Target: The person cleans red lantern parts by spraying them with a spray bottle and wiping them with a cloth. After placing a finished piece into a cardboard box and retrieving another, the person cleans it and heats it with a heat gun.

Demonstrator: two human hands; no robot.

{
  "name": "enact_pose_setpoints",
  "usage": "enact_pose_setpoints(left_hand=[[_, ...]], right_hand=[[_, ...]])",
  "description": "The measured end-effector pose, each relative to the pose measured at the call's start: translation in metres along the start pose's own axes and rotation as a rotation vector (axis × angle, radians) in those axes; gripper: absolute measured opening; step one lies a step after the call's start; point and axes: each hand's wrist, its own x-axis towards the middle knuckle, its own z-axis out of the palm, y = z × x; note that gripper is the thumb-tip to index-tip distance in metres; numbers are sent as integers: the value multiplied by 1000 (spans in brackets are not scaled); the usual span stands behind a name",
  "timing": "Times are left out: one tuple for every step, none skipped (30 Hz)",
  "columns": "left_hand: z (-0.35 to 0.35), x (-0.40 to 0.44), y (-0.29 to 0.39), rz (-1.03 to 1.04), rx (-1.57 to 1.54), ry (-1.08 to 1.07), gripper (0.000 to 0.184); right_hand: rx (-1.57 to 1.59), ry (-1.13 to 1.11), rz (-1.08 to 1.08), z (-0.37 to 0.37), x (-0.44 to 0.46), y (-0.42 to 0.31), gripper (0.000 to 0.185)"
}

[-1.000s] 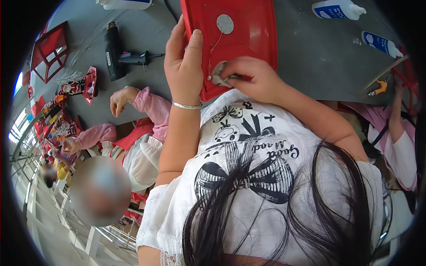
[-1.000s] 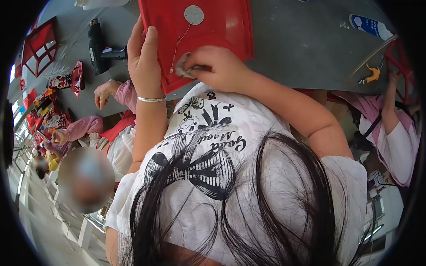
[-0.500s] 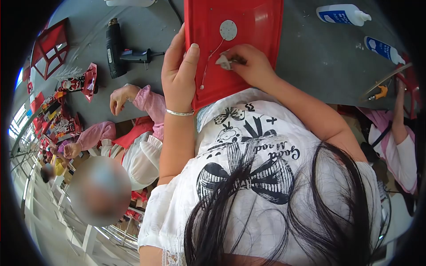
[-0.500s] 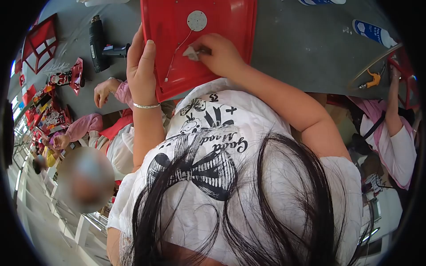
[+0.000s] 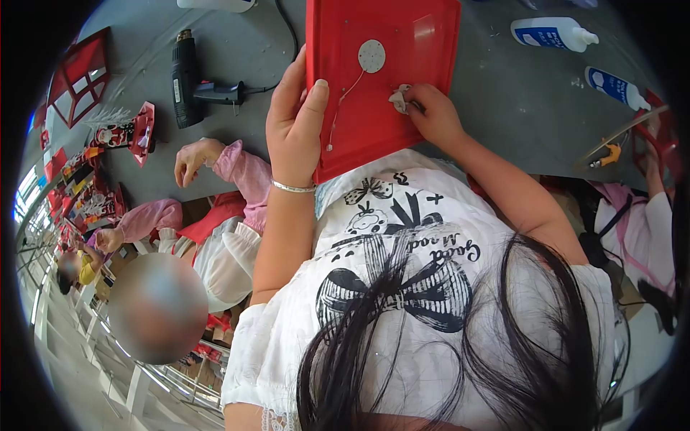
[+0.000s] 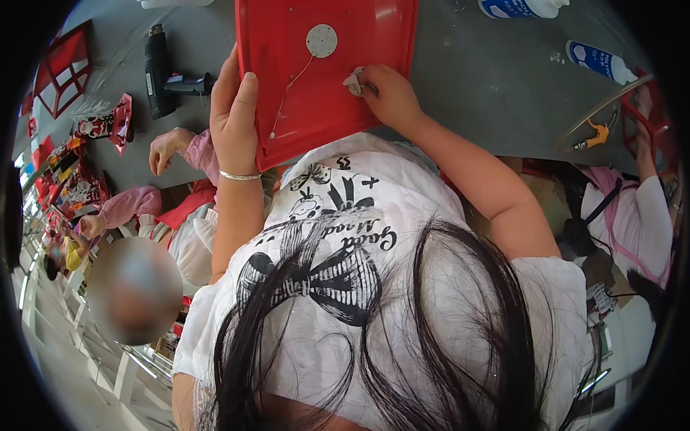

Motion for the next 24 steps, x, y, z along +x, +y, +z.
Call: enact_pose_setpoints(left_hand=[[2, 2, 1, -6, -3, 4, 46], [3, 3, 4, -11, -12, -4, 46], [5, 4, 6, -15, -20, -12, 46], [6, 4, 7, -19, -27, -17, 46], [7, 6, 7, -20, -28, -18, 47], [8, 8, 6, -21, -31, -18, 47], [8, 9, 5, -26, -33, -19, 47], [8, 9, 5, -31, 2, -23, 47], [8, 11, 5, -31, 37, -26, 47], [8, 12, 6, -28, 56, -27, 47], [8, 13, 6, -25, 75, -28, 47], [8, 12, 6, -21, 78, -26, 47], [9, 12, 6, -17, 80, -22, 47], [9, 13, 6, -12, 83, -18, 47], [9, 13, 6, -7, 85, -13, 47], [9, 13, 5, -5, 82, -11, 47], [9, 14, 4, -11, 79, -9, 47], [9, 14, 3, -16, 75, -6, 47], [9, 15, 3, -28, 73, -3, 47], [9, 13, 2, -33, 71, -1, 47], [9, 12, 2, -37, 68, 2, 48], [9, 13, 1, -27, 66, 3, 48], [9, 13, 1, -19, 64, 5, 48], [9, 14, 1, -11, 62, 7, 48]], right_hand=[[-60, -24, -45, -4, 1, 3, 23], [-99, -38, -127, -9, 3, 6, 22], [-139, -53, -212, -17, 8, 9, 21], [-176, -69, -296, -22, 15, 11, 20], [-230, 42, -358, -25, 27, 21, 20], [-283, 153, -418, -26, 44, 36, 20], [-334, 264, -475, -27, 59, 47, 20], [-348, 227, -351, -37, 75, 44, 27], [-361, 193, -231, -46, 93, 39, 33], [-381, 237, -175, -47, 108, 44, 32], [-401, 285, -120, -47, 124, 48, 31], [-420, 332, -64, -47, 134, 51, 31], [-371, 342, -78, -45, 135, 46, 28], [-323, 349, -91, -42, 130, 37, 25], [-274, 353, -101, -38, 122, 30, 23], [-279, 337, -178, -30, 114, 24, 20], [-283, 319, -255, -19, 102, 21, 18], [-288, 298, -331, -10, 89, 20, 16], [-270, 272, -286, -6, 77, 23, 16], [-252, 246, -238, -3, 63, 26, 17], [-235, 226, -193, -2, 50, 28, 17], [-209, 213, -213, -2, 38, 29, 16], [-184, 202, -233, -3, 26, 29, 16], [-159, 189, -254, -6, 21, 30, 15]])
